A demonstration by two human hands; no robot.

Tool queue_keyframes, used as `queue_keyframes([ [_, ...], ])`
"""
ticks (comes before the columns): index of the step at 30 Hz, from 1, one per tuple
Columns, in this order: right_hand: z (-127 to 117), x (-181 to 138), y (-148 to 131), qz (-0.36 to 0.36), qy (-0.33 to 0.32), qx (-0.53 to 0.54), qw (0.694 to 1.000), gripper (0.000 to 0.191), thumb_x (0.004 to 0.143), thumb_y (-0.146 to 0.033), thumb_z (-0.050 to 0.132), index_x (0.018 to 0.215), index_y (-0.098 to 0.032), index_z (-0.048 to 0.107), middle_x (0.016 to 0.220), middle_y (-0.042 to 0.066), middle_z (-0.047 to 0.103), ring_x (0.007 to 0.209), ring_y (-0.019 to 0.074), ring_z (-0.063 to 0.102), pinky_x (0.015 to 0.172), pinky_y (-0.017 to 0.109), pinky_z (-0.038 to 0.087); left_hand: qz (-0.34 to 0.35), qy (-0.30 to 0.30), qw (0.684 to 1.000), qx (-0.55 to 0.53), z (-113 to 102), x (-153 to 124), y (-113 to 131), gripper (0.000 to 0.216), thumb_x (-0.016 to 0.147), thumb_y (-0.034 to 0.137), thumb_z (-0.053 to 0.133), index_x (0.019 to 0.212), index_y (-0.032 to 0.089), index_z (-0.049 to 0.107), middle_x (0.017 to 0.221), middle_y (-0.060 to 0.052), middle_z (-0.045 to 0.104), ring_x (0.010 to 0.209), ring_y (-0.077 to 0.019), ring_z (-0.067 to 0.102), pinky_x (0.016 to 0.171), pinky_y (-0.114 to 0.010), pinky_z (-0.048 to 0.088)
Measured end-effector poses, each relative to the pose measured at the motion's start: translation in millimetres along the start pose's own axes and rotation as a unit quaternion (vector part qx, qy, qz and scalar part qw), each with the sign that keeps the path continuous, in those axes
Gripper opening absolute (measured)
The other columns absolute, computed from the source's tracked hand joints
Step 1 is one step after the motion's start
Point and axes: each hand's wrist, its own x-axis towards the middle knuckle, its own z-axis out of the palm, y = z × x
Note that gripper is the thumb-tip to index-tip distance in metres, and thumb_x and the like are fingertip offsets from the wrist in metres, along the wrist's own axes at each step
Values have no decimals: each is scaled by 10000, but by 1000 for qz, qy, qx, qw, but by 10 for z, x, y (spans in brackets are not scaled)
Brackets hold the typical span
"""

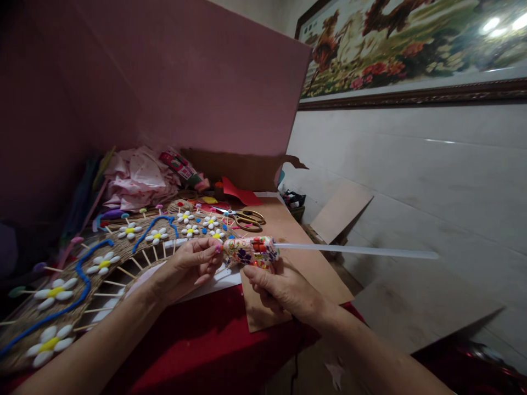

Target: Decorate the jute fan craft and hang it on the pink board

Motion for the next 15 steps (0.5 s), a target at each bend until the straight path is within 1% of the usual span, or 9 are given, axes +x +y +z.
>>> queue_keyframes([
  [4, -2, 1, 14, 5, -1, -8, 1000, 463, 738, -605, 571, 681, -160, 456, 569, -37, 407, 447, 46, 336, 384, 185, 243, 0, 4, 1000, -1, 3, 6, 3, 210, 731, 280, 678, 783, 117, 556, 603, 4, 463, 450, -36, 376, 357, -130, 286],
  [9, -3, 0, 13, -2, 5, -25, 1000, 470, 745, -612, 559, 687, -156, 460, 568, -33, 420, 460, 48, 351, 401, 184, 252, 1, -1, 1000, -3, -1, 6, -1, 184, 755, 265, 651, 785, 114, 550, 609, 2, 463, 450, -34, 374, 358, -128, 278],
  [15, 6, -6, 5, -5, 8, -9, 1000, 455, 739, -593, 581, 687, -157, 463, 571, -32, 419, 465, 50, 341, 403, 187, 248, 3, -2, 1000, 0, -3, 3, 3, 195, 754, 273, 652, 795, 114, 548, 618, 0, 456, 460, -36, 370, 363, -130, 276],
])
